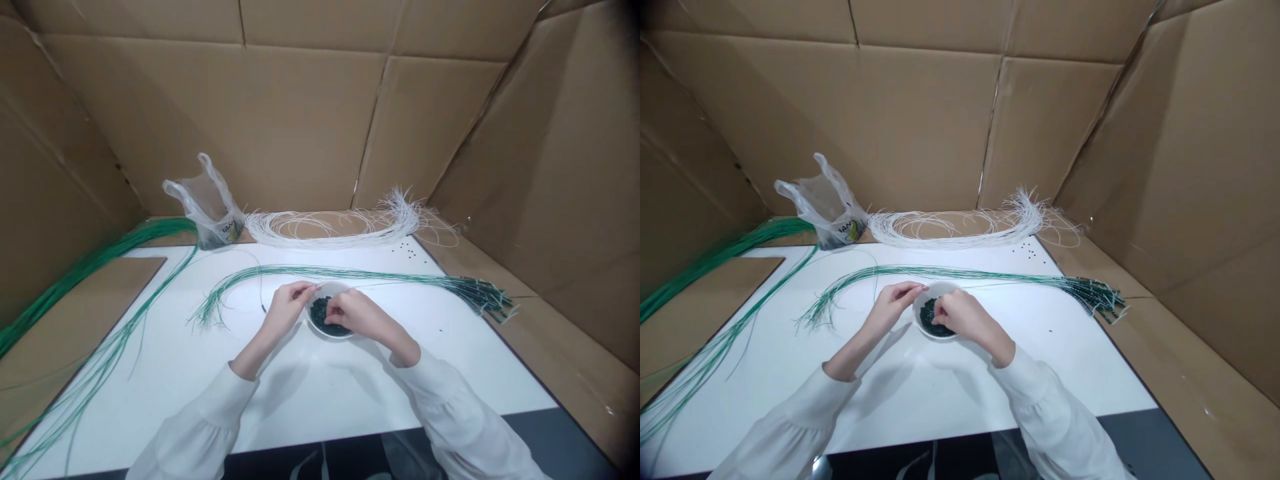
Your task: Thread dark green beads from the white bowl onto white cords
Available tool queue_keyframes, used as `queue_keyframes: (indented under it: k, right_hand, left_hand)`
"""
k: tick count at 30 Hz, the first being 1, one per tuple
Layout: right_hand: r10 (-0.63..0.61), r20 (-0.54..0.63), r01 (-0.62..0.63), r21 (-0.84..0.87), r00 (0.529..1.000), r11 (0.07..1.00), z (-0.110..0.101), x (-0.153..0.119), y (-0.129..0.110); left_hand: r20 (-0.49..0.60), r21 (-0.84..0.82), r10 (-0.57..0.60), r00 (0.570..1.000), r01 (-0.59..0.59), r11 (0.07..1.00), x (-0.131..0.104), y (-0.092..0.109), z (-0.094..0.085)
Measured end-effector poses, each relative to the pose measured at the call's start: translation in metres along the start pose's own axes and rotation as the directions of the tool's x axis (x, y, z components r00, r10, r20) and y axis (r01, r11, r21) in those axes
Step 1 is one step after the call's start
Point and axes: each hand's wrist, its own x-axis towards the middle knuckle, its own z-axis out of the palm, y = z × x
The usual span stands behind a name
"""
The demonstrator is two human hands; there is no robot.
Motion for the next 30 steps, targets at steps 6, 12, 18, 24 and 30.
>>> queue_keyframes:
  k: [6, 12, 18, 24, 30]
  right_hand:
    - [0.110, -0.206, 0.017, 0.533, 0.972, 0.846, -0.007, 0.001, 0.005]
    - [0.280, -0.283, 0.081, 0.821, 0.917, 0.565, -0.010, -0.003, 0.005]
    - [0.273, -0.239, 0.103, 0.896, 0.932, 0.432, -0.009, -0.007, 0.002]
    - [0.242, -0.258, 0.160, 0.919, 0.935, 0.360, -0.009, -0.007, 0.004]
    - [0.251, -0.268, 0.186, 0.933, 0.930, 0.307, -0.005, -0.007, 0.003]
  left_hand:
    - [-0.038, -0.049, 0.029, 0.999, -0.031, 0.998, -0.003, 0.003, 0.001]
    - [-0.011, -0.139, 0.052, 0.999, -0.053, 0.989, -0.007, 0.007, 0.003]
    - [0.055, -0.241, -0.002, 0.998, 0.015, 0.970, -0.008, 0.012, 0.003]
    - [0.041, -0.237, 0.056, 0.998, -0.045, 0.971, -0.011, 0.015, 0.003]
    - [0.024, -0.138, 0.123, 0.992, -0.119, 0.983, -0.014, 0.020, 0.003]
